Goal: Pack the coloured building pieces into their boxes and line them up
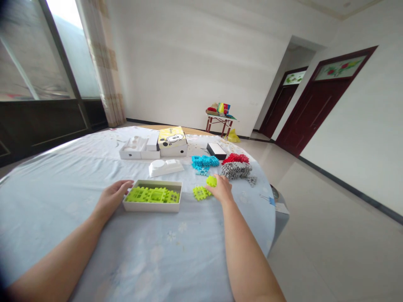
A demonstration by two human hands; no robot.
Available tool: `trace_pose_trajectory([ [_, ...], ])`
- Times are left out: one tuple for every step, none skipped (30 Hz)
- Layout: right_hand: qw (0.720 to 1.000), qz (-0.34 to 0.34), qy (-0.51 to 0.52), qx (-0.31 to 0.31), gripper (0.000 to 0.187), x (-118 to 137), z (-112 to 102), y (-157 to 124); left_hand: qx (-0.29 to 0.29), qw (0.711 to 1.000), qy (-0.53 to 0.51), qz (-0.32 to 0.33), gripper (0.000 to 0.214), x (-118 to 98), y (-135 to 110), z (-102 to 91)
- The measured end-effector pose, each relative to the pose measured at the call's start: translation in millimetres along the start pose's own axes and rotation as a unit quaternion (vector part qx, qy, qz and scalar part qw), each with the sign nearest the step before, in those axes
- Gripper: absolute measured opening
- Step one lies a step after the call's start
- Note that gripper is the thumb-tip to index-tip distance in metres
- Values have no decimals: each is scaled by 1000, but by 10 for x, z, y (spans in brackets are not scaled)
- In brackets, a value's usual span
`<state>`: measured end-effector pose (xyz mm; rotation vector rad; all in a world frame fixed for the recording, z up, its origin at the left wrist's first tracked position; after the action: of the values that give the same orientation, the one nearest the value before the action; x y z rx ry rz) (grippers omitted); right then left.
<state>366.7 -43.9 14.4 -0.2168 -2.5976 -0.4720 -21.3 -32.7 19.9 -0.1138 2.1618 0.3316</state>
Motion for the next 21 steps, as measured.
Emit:
trace_pose_trajectory([
  [1000, -2, -1, 1, 63, 5, -3, -2, -1, 1000, -1, 2, 42, 0, -1, 1],
  [1000, -5, -2, 2, 63, 10, -4, -3, -3, 1000, -1, 3, 41, -2, -2, 1],
  [1000, -7, -3, 4, 61, 15, -5, -3, -3, 1000, 0, 3, 41, -5, -4, 1],
  [1000, -9, -4, 6, 58, 18, -4, -1, -2, 1000, 0, 2, 40, -8, -7, 1],
  [1000, -10, -4, 8, 55, 18, -3, 1, -2, 1000, 0, 1, 40, -12, -9, 0],
  [1000, -11, -3, 9, 52, 16, -2, 3, 0, 1000, 0, -1, 40, -17, -12, -1],
  [1000, -11, -1, 8, 51, 13, -4, 4, 1, 1000, 1, -2, 40, -22, -15, -2],
  [1000, -12, 3, 6, 50, 10, -8, 4, 3, 1000, 2, -4, 41, -27, -18, -4],
  [1000, -14, 9, 1, 50, 9, -15, 2, 3, 1000, 3, -4, 41, -32, -20, -6],
  [1000, -17, 17, -7, 50, 14, -28, -2, 3, 1000, 5, -5, 42, -37, -23, -8],
  [999, -24, 30, -18, 51, 28, -44, -9, 3, 1000, 7, -6, 42, -40, -25, -10],
  [998, -34, 49, -32, 51, 56, -65, -20, 4, 1000, 10, -6, 43, -42, -27, -10],
  [995, -49, 73, -47, 52, 101, -88, -36, 5, 1000, 12, -4, 43, -43, -27, -9],
  [991, -68, 101, -61, 53, 166, -109, -58, 6, 1000, 14, -2, 43, -42, -26, -6],
  [985, -89, 132, -69, 55, 252, -127, -88, 8, 1000, 16, 0, 44, -40, -24, -2],
  [978, -111, 163, -69, 56, 358, -138, -124, 9, 1000, 17, 3, 44, -36, -21, 2],
  [970, -132, 193, -61, 57, 482, -140, -166, 11, 1000, 18, 6, 45, -32, -18, 6],
  [964, -149, 217, -46, 57, 618, -133, -213, 13, 1000, 18, 9, 45, -28, -15, 9],
  [958, -165, 234, -27, 58, 762, -117, -263, 14, 1000, 17, 11, 46, -25, -13, 11],
  [952, -182, 248, -10, 59, 906, -94, -314, 14, 1000, 17, 11, 46, -22, -13, 12],
  [947, -195, 255, 6, 60, 1043, -65, -362, 14, 1000, 17, 10, 46, -20, -14, 12],
])
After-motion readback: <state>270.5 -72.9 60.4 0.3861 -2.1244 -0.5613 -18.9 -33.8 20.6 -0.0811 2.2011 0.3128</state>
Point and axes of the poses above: each hand's wrist, its own y-axis towards the middle knuckle, its own z-axis out of the palm, x = y × z, the point moved 2 cm from there along y, towards the middle knuckle, and after that the axes turned 10 degrees about y, right-handed, at the moved point
